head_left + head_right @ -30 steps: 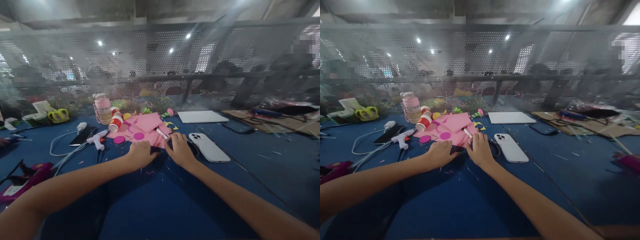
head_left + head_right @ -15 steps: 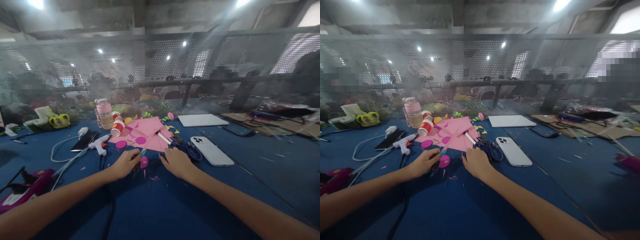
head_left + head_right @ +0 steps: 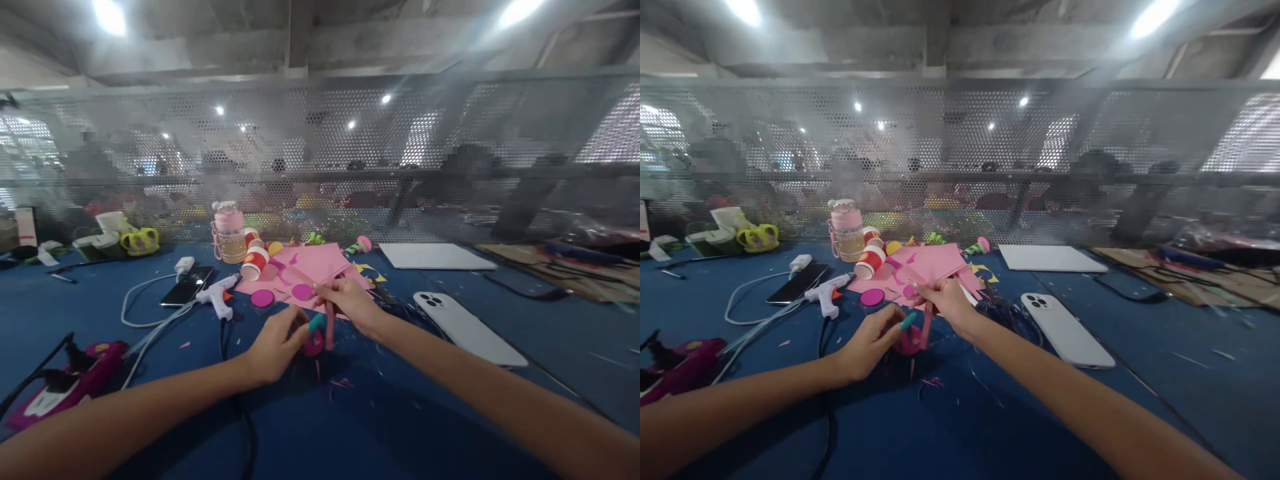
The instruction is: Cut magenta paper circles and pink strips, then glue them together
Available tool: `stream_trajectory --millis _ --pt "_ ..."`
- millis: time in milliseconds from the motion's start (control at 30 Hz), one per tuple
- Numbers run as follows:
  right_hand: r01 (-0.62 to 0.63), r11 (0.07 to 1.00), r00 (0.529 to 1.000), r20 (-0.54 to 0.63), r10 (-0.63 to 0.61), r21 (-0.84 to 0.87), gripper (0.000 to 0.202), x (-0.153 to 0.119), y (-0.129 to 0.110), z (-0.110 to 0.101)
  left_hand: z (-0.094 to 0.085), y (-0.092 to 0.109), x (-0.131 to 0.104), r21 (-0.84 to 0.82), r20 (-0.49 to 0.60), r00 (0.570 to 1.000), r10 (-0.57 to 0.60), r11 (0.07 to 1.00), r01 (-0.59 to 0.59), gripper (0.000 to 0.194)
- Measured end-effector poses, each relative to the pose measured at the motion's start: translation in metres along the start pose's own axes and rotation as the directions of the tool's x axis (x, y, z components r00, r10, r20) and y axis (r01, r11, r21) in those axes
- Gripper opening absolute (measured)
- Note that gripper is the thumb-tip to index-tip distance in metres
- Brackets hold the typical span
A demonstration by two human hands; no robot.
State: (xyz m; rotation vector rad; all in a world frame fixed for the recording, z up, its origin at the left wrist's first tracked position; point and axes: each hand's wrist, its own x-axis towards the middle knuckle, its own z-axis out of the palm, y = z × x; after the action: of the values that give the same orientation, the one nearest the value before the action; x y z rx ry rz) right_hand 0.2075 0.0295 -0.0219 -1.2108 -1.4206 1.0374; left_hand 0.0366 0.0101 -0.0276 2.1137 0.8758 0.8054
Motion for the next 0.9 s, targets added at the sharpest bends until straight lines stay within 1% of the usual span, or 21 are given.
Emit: stream_trajectory --millis 67,100,133,200,233,267,333,400,433,500,567,700,767,833,900 --pt "0.004 1.0 0.999 0.04 -0.004 -0.007 0.044 -0.002 -0.005 0.002 0.001 -0.006 0.001 -0.069 -0.159 0.987 -0.022 0.998 0.011 0.02" --pt "0.015 1.0 0.998 0.053 -0.014 -0.012 0.042 -0.004 -0.007 0.004 0.001 -0.009 0.003 -0.132 -0.205 0.977 -0.057 0.991 0.031 0.021" --pt "0.031 0.999 0.998 0.06 -0.03 -0.016 0.039 -0.006 -0.009 0.005 0.002 -0.012 0.004 -0.212 -0.223 0.969 -0.109 0.975 0.061 0.023" --pt "0.061 0.998 0.997 0.058 -0.06 -0.017 0.034 -0.013 -0.009 0.01 0.004 -0.016 0.008 -0.398 -0.207 0.951 -0.231 0.908 0.134 0.028" --pt "0.063 0.998 0.996 0.057 -0.062 -0.015 0.03 -0.017 -0.008 0.013 0.005 -0.017 0.009 -0.473 -0.185 0.943 -0.277 0.866 0.162 0.032" --pt "0.053 0.999 0.997 0.059 -0.052 -0.007 0.026 -0.02 -0.006 0.015 0.006 -0.017 0.01 -0.523 -0.157 0.941 -0.298 0.834 0.177 0.036" --pt "0.032 0.999 0.996 0.078 -0.032 -0.002 0.017 -0.027 0.0 0.021 0.006 -0.015 0.011 -0.55 -0.083 0.961 -0.265 0.816 0.177 0.034" --pt "0.02 1.0 0.996 0.087 -0.021 0.002 0.013 -0.033 0.006 0.026 0.005 -0.011 0.009 -0.546 -0.015 0.978 -0.21 0.821 0.168 0.026" --pt "0.016 1.0 0.996 0.089 -0.017 0.009 0.012 -0.035 0.008 0.029 0.004 -0.009 0.008 -0.55 -0.005 0.979 -0.202 0.818 0.166 0.023" --pt "0.008 0.999 0.995 0.1 -0.011 0.031 0.011 -0.037 0.011 0.033 0.003 -0.006 0.007 -0.575 -0.03 0.974 -0.226 0.8 0.168 0.02" --pt "-0.03 0.998 0.992 0.126 0.023 0.059 0.016 -0.039 0.011 0.036 0.002 -0.006 0.005 -0.62 -0.047 0.962 -0.268 0.764 0.182 0.022" --pt "-0.157 0.983 0.973 0.186 0.138 0.092 0.041 -0.039 0.011 0.038 0.002 -0.007 0.006 -0.73 -0.021 0.933 -0.359 0.643 0.231 0.033" --pt "-0.168 0.98 0.968 0.205 0.143 0.108 0.049 -0.038 0.012 0.037 0.002 -0.008 0.008 -0.786 -0.065 0.91 -0.409 0.583 0.206 0.034" --pt "-0.165 0.977 0.965 0.227 0.132 0.132 0.055 -0.038 0.014 0.037 0.001 -0.008 0.011 -0.847 -0.147 0.868 -0.475 0.514 0.138 0.031" --pt "-0.173 0.971 0.959 0.254 0.129 0.162 0.059 -0.037 0.017 0.037 0.001 -0.007 0.013 -0.895 -0.216 0.801 -0.558 0.44 0.065 0.027"
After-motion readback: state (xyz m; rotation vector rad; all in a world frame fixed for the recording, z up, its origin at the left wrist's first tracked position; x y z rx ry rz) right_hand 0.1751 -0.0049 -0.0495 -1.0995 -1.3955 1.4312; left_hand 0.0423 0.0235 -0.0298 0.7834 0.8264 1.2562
